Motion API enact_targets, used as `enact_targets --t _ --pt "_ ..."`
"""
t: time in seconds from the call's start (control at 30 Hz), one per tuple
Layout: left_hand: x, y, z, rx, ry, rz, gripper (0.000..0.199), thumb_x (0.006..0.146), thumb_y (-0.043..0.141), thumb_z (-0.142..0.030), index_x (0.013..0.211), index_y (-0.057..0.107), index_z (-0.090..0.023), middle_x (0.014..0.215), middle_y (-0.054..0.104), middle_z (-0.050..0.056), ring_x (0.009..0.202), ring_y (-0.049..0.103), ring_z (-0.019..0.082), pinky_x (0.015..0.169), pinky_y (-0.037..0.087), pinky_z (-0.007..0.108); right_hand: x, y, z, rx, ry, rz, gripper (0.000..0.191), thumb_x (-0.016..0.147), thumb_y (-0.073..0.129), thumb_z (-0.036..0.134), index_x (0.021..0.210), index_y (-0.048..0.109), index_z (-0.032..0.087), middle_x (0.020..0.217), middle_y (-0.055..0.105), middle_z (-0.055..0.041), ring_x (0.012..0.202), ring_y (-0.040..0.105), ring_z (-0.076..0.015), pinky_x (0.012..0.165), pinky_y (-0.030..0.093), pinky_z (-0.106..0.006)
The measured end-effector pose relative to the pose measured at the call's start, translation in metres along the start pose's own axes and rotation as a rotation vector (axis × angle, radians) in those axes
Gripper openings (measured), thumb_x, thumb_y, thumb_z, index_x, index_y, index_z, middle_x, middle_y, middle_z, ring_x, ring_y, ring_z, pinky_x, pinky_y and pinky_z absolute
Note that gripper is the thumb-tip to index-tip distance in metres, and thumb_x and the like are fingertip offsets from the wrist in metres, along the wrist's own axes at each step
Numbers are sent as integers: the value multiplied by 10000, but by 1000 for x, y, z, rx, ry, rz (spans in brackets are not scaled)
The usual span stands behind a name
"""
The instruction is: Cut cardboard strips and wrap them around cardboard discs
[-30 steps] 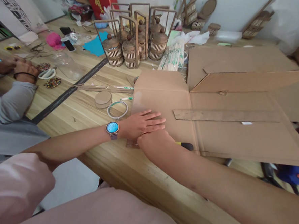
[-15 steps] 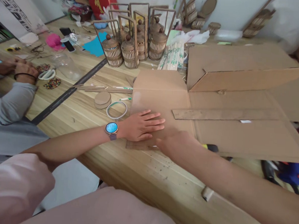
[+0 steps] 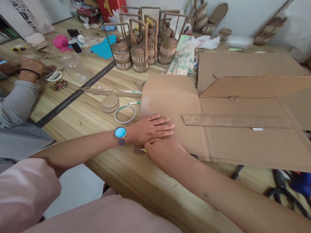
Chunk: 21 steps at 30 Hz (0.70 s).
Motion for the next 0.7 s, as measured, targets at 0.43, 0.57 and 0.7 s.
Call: enact_targets --t 0.43,0.57,0.7 --pt "0 1 2 34 18 0 510 1019 325 -341 1502 374 -185 1609 306 33 1493 231 276 1205 160 477 8 -7 9 -100 10 118 241 898 482 96 994 700 128 865 747 -145 694 680 -210 569 387 -278" --pt "0 2 2 30 28 -2 532 996 373 -342 1507 365 -192 1598 332 37 1493 232 274 1204 166 479 14 -22 14 -86 24 200 250 845 509 35 945 721 123 844 755 -148 729 705 -229 611 444 -299" --pt "0 2 2 12 45 -5 548 981 403 -346 1504 369 -183 1594 341 45 1488 241 284 1200 173 490 15 -27 13 -73 39 215 274 824 504 -6 886 730 136 820 757 -130 734 709 -218 648 471 -302"
Point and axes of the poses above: each hand's wrist, its own x-axis towards the middle knuckle, its own y-axis out of the palm, z = x × y, the point moved 2 cm from there along x, towards the middle knuckle
